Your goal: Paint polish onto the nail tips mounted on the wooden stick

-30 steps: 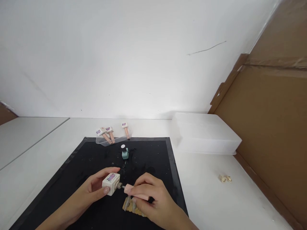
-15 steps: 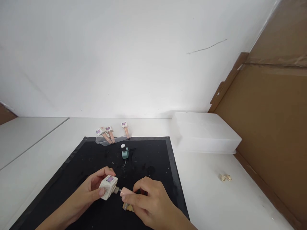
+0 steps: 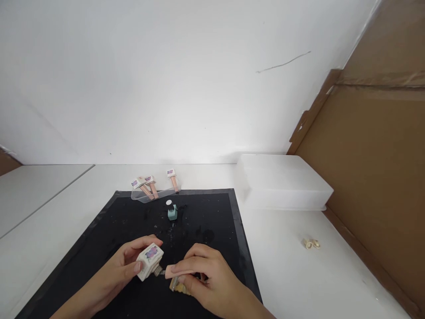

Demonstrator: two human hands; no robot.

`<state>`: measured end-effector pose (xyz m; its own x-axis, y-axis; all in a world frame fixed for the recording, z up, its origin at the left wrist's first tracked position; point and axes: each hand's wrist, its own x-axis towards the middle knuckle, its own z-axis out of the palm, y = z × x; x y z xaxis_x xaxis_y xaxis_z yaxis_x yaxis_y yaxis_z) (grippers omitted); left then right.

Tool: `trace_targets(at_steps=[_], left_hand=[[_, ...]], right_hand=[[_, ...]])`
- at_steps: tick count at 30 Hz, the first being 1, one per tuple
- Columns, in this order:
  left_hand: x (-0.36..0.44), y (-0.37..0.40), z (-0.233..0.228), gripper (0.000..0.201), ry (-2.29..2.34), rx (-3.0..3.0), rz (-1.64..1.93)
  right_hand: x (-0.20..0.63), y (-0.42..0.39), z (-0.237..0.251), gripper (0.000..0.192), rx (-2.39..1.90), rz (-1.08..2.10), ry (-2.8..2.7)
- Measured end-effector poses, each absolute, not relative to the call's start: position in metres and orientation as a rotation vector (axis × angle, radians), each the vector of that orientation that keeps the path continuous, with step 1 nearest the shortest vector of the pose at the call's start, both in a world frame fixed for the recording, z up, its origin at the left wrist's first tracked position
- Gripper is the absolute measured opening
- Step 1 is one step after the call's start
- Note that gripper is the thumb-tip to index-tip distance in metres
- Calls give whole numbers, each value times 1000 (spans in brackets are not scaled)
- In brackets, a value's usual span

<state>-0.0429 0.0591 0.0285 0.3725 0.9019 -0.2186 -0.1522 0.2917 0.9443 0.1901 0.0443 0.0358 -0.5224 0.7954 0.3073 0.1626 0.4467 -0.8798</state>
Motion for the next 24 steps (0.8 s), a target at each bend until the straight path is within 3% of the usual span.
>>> trace_targets(at_steps=[16,24], left_hand=[[-51,55,22,43,924,982,799],[-48,55,29,42,909,900,842]], right_hand=[[190,48,27,16,-681,1514,-1516],[191,49,26,14,-684,1515,-1444]])
